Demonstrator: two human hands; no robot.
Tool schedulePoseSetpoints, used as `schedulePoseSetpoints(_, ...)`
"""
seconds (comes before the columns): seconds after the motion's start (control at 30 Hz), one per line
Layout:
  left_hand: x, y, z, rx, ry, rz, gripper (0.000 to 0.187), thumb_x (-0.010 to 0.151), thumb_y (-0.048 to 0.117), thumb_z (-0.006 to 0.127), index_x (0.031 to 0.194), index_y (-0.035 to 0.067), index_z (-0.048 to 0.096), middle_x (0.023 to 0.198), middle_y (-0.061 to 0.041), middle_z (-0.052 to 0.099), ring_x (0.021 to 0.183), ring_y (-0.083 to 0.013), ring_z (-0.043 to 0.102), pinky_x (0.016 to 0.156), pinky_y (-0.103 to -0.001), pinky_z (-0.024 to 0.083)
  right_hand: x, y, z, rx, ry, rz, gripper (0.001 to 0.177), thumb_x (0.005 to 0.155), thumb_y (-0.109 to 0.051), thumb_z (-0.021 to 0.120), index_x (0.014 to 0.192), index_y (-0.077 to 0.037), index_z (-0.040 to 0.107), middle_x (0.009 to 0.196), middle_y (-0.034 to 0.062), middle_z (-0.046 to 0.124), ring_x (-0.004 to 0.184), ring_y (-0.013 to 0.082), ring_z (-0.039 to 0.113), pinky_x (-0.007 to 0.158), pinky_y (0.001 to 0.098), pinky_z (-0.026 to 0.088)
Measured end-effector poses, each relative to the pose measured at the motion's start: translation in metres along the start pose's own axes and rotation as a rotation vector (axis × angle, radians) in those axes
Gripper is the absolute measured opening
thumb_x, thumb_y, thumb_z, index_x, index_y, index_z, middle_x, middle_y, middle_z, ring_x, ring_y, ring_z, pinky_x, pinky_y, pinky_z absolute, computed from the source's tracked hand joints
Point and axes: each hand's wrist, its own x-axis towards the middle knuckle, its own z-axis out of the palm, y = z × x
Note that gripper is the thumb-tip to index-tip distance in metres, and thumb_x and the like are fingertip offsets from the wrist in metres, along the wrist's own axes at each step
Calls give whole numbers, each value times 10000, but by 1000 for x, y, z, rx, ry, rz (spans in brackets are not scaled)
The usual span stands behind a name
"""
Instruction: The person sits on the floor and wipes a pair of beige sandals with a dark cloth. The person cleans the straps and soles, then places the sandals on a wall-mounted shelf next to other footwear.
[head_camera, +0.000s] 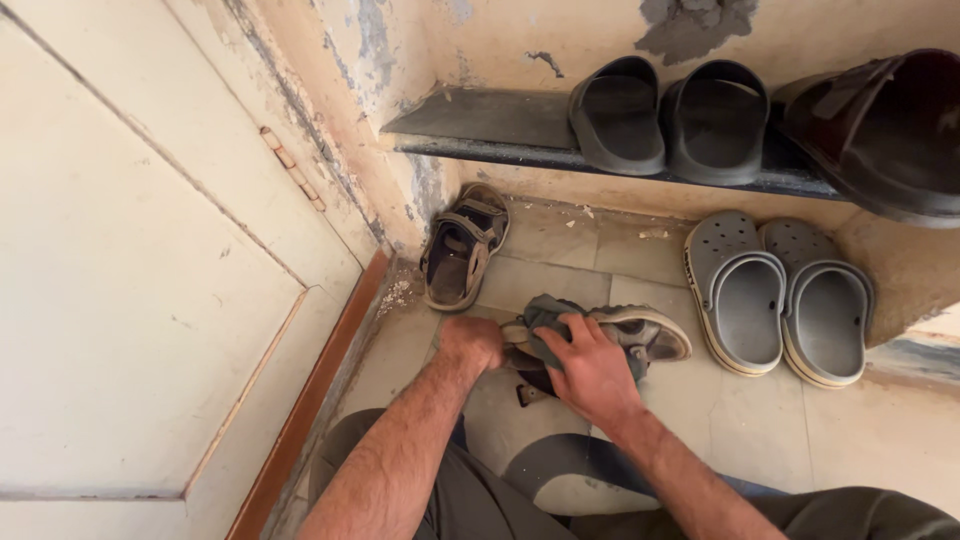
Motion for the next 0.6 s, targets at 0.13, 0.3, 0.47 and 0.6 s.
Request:
schedulePoseSetpoints(0.13, -8, 4, -14, -35, -12, -27, 444, 795, 505, 790, 1076, 161, 800, 1153, -64, 759, 1102, -250, 713, 904, -389, 568, 4, 23, -15, -175, 122, 190, 601, 645, -135, 811, 1233, -164, 691, 1152, 148, 641, 1078, 360, 598, 921, 511, 489)
schedulePoseSetpoints(0.3, -34, 27, -43, -55, -88, 46, 646, 769, 640, 784, 1153, 122, 758, 1197, -79, 739, 1147, -261, 686, 961, -391, 532, -4, 65, -30, -134, 253, 428, 490, 819, -54, 718, 1303, -114, 670, 1190, 173, 640, 1124, 390, 595, 999, 498, 500)
schedulePoseSetpoints(0.47, -40, 40, -48, -84, -60, 87, 645, 748, 626, 760, 1140, 114, 780, 1175, -85, 758, 1134, -247, 701, 982, -394, 531, -9, 21, 19, 127, 141, 162, 565, 678, 49, 634, 1228, -76, 676, 1187, 197, 664, 1163, 462, 586, 1004, 530, 467)
schedulePoseSetpoints(0.6, -41, 35, -46, -89, -14, 120, 568, 767, 572, 743, 1109, 121, 790, 1146, -91, 763, 1113, -256, 707, 960, -418, 550, -9, -10, 39, 47, 167, -99, 561, 682, 20, 651, 1227, -116, 653, 1239, 206, 646, 1173, 416, 606, 1033, 497, 491)
